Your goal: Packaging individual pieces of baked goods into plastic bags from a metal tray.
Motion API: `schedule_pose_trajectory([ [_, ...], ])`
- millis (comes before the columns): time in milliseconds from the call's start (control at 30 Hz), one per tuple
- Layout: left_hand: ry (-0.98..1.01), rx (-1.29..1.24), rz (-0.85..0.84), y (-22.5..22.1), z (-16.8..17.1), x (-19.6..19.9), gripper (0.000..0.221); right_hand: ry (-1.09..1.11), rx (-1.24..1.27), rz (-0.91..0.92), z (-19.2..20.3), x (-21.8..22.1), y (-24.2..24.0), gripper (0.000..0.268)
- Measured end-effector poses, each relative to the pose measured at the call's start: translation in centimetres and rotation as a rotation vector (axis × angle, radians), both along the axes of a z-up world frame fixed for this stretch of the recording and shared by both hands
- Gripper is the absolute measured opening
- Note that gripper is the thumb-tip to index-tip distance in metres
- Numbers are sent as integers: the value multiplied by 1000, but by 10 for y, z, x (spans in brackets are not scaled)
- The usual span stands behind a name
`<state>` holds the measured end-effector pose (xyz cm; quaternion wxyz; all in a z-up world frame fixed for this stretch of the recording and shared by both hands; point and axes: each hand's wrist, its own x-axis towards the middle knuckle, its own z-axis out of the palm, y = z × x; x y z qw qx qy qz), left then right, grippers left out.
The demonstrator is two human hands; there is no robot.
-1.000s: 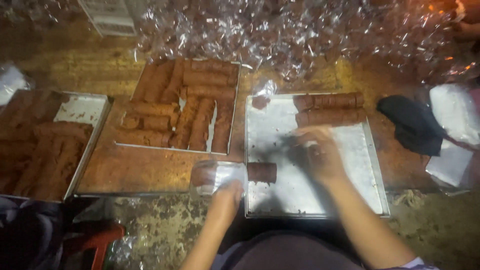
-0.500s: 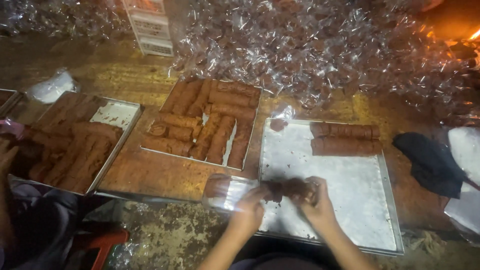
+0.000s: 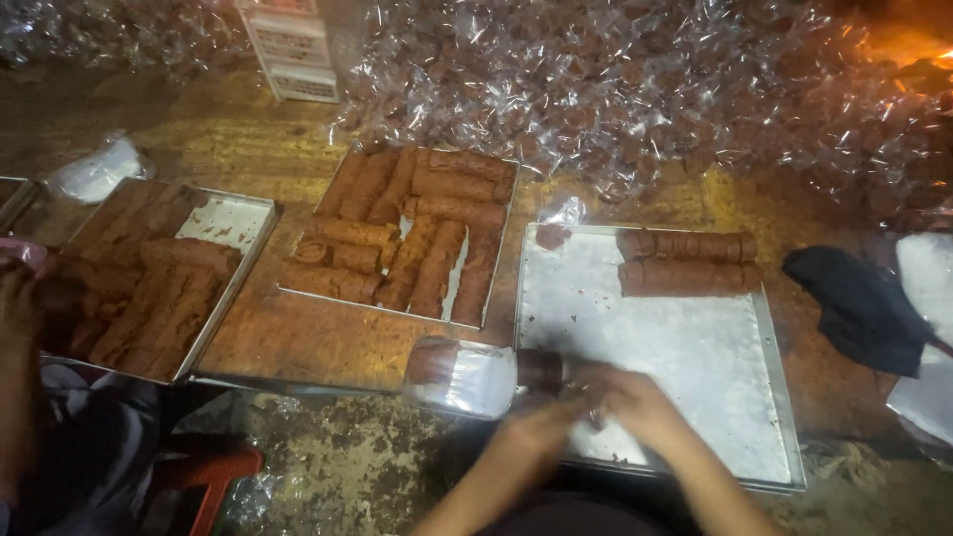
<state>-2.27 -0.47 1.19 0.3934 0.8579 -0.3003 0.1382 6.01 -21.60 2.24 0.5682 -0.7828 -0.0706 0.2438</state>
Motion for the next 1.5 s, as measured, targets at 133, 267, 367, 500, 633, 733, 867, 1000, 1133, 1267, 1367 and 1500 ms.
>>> schedule_pose_trajectory([
  [133, 139, 20, 275, 38, -104, 22, 45, -675, -62, -309, 57, 0, -7, 45],
  [267, 1086, -6, 450, 43, -29, 26, 36, -653, -22, -362, 14, 28, 4, 25],
  [367, 256, 115, 407, 54, -93, 22, 21, -823, -269, 223, -23, 34, 33, 55],
  [500, 361, -69, 465, 59, -55, 21, 18, -731, -287, 304, -103, 14, 31, 84],
  [633, 360, -161, 474, 68, -52, 16, 18, -836, -249, 107, -100, 7, 21, 36],
  [733, 357, -221, 505, 62, -42, 16, 17, -562, -238, -10, -103, 7, 10, 30],
  [867, 195, -241, 395, 41, -34, 23, 51, -225, 8, -241, -33, -6, 17, 46],
  [1000, 119, -186, 254, 24, -9, 23, 65, -275, 29, -251, -31, -31, 21, 50],
  [1133, 291, -208, 196, 22, 25, 24, 50, -830, 5, 129, -13, -32, 32, 31],
  [1267, -39, 154, 148, 15, 6, 18, 50, -154, 61, -58, 7, -24, 40, 39],
  [1367, 10, 275, -76, -19, -3, 2, 41, -351, -77, -28, -5, -9, 37, 54],
  [1500, 180, -91, -49, 23, -28, 13, 55, -3, -167, -11, -1, 18, 29, 43],
])
